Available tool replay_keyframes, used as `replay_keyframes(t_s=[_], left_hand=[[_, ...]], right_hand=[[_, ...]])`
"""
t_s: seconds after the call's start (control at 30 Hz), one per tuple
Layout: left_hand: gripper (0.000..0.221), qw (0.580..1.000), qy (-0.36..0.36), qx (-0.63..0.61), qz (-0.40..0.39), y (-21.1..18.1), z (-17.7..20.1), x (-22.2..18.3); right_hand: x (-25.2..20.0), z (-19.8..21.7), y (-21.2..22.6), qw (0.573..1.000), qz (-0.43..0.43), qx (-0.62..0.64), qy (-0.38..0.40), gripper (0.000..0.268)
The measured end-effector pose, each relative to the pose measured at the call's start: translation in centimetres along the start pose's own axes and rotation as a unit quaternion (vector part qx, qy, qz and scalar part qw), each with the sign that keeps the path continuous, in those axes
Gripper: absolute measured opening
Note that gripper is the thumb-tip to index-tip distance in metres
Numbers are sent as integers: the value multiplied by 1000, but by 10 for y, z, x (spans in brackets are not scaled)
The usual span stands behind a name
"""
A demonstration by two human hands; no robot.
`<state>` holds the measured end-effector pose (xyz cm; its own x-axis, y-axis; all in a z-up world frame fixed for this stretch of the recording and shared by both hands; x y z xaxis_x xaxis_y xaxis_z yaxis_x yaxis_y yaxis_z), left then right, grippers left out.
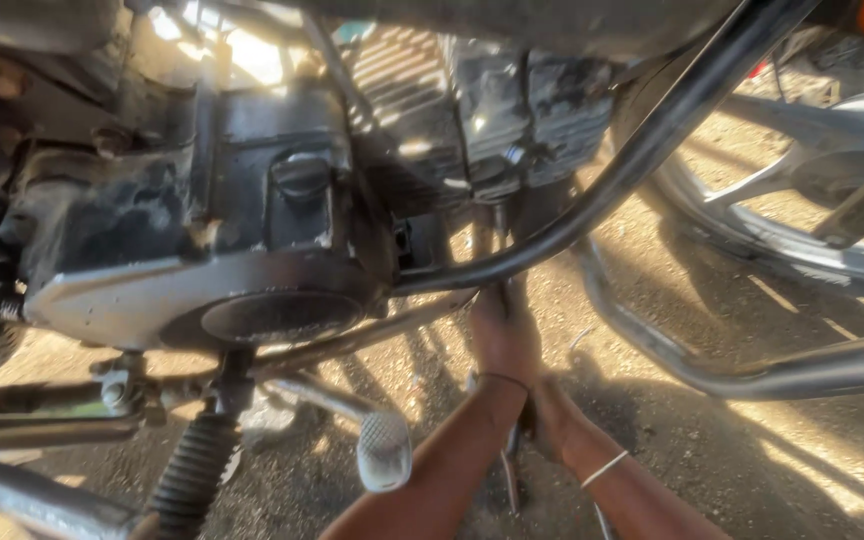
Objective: The person uses pliers and a spanner to loosen and adjust bolts on the motorcycle's engine and frame while crouched beside it, then sits on the ground to continue working on the chain and rear components, turning tools with both hands.
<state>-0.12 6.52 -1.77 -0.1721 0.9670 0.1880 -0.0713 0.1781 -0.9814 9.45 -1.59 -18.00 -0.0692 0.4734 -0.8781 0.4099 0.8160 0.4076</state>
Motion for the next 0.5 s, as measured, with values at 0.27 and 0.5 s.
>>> replay_keyframes(t_s=[0.27,0.5], left_hand=[[35,999,-11,-26,31,1,13,2],[35,999,-17,-36,12,-4,8,-6]], right_hand=[[-69,-12,-10,970,64,-197,-128,61],[-51,-13,-117,959,239,-63,-140,55]])
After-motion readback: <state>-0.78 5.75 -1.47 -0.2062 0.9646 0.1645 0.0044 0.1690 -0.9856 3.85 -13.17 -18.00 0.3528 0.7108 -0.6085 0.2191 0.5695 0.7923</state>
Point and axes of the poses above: each hand's wrist, its own x-axis towards the middle knuckle, its own z-axis out of the back of the hand, y = z × x, the point moved 3 cm from there along x, towards the middle knuckle, and after that the axes turned 13 degrees about -z, right-handed, at the moved point
